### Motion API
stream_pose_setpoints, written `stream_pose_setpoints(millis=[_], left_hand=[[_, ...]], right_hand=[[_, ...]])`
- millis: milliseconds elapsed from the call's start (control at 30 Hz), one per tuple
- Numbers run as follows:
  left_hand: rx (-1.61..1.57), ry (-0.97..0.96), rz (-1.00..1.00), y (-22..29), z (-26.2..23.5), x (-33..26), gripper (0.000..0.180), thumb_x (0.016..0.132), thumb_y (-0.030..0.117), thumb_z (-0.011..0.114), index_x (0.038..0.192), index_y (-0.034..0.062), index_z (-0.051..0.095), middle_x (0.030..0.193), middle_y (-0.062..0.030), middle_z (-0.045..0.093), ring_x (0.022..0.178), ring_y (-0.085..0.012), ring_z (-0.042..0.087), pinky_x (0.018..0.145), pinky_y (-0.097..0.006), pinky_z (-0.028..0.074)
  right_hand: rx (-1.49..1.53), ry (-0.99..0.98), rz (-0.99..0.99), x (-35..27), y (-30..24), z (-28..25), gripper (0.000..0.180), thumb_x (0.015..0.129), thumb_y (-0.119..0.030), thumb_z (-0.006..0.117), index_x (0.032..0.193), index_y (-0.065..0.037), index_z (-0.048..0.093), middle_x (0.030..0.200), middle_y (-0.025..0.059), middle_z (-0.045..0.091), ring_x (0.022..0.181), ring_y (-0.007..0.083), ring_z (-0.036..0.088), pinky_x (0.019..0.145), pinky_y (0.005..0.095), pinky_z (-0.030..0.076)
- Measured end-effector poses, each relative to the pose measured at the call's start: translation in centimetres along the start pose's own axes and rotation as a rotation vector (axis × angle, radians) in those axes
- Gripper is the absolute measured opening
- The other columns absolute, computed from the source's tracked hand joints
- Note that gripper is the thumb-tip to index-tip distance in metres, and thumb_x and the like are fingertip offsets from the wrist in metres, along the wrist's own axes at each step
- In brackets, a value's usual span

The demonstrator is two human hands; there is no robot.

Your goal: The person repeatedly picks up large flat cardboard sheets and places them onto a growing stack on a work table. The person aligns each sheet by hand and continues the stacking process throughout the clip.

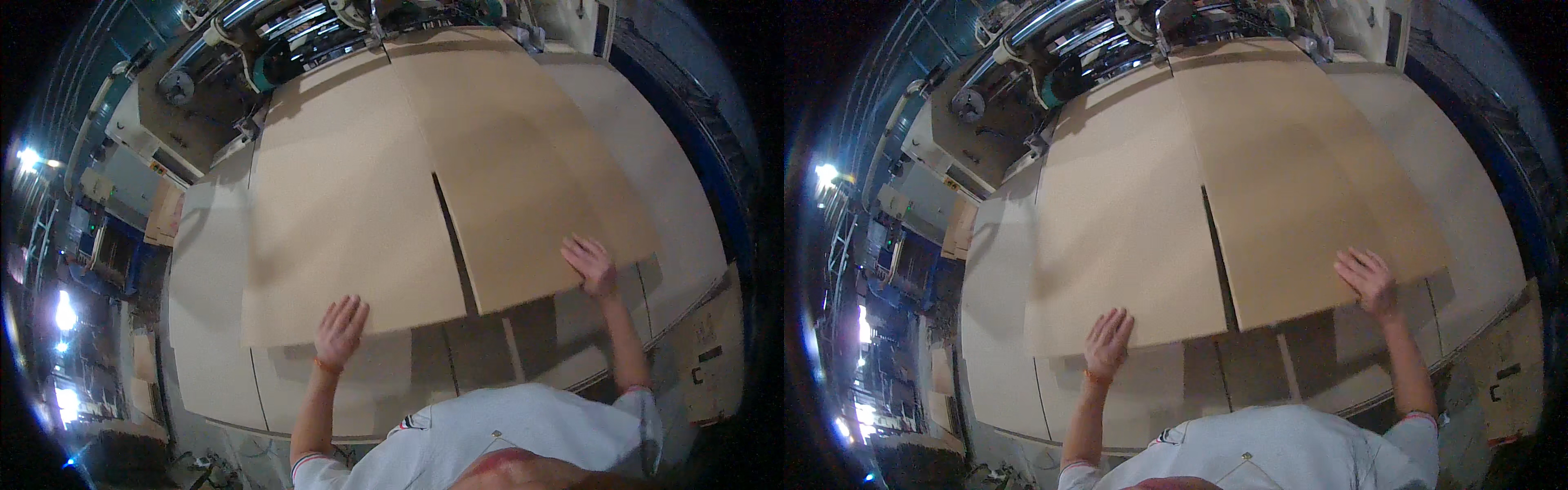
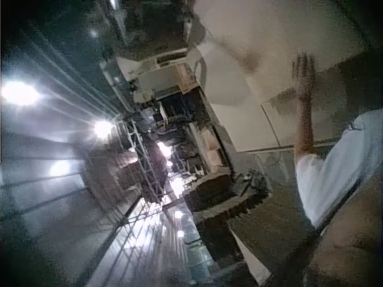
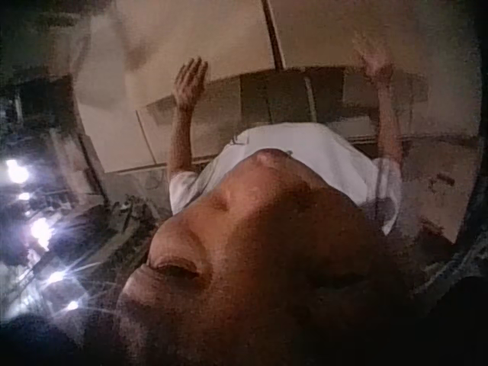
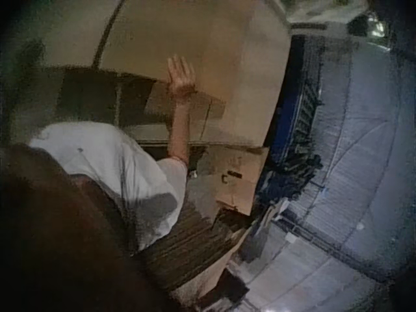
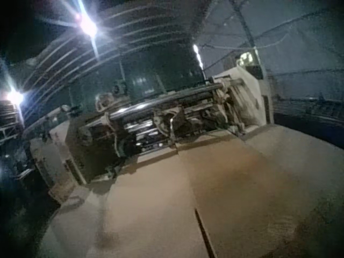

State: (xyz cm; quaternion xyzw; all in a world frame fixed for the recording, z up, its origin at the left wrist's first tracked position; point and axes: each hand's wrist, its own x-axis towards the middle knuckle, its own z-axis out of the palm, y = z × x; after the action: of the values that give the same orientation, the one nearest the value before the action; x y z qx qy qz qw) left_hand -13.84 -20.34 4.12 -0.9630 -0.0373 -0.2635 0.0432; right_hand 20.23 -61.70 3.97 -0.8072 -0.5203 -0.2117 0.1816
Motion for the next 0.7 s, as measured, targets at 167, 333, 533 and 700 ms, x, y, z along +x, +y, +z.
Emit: stream_pose_setpoints(millis=[167, 333, 533, 700], left_hand=[[-0.015, 0.062, 0.08, -3.3, 6.2, 2.9, 0.036, 0.083, 0.01, 0.063, 0.118, 0.0181, 0.063, 0.124, -0.0047, 0.061, 0.113, -0.0248, 0.059, 0.094, -0.039, 0.049], [-0.006, 0.08, 0.113, -3.5, 12.8, 1.1, 0.042, 0.082, 0.011, 0.065, 0.124, 0.0179, 0.06, 0.13, -0.0065, 0.057, 0.119, -0.0252, 0.055, 0.1, -0.043, 0.044], [0.023, -0.213, -0.176, -1.1, 9.0, 0.1, 0.064, 0.079, 0.05, 0.067, 0.133, 0.0202, 0.052, 0.141, -0.0067, 0.046, 0.131, -0.0273, 0.042, 0.11, -0.057, 0.025], [0.196, -0.129, -0.144, -5.7, 10.0, -2.7, 0.079, 0.07, 0.066, 0.064, 0.13, 0.015, 0.053, 0.137, -0.0062, 0.05, 0.129, -0.0285, 0.045, 0.109, -0.06, 0.026]], right_hand=[[0.022, 0.014, 0.004, 3.4, 3.9, 5.3, 0.03, 0.088, -0.015, 0.053, 0.115, -0.015, 0.067, 0.122, 0.0028, 0.064, 0.117, 0.0268, 0.057, 0.098, 0.0463, 0.044], [0.055, 0.015, -0.013, 2.6, 5.6, 9.3, 0.033, 0.086, -0.012, 0.057, 0.118, -0.015, 0.065, 0.129, 0.0016, 0.059, 0.123, 0.0272, 0.052, 0.102, 0.0513, 0.039], [-0.054, -0.199, 0.294, 0.3, -0.4, 8.0, 0.068, 0.082, -0.034, 0.065, 0.142, -0.015, 0.038, 0.153, 0.0061, 0.028, 0.141, 0.0321, 0.021, 0.111, 0.0617, 0.016], [-0.135, -0.14, 0.31, -2.3, 0.6, 11.6, 0.085, 0.08, -0.058, 0.059, 0.147, -0.015, 0.027, 0.155, 0.0125, 0.018, 0.14, 0.0416, 0.015, 0.111, 0.0605, 0.012]])
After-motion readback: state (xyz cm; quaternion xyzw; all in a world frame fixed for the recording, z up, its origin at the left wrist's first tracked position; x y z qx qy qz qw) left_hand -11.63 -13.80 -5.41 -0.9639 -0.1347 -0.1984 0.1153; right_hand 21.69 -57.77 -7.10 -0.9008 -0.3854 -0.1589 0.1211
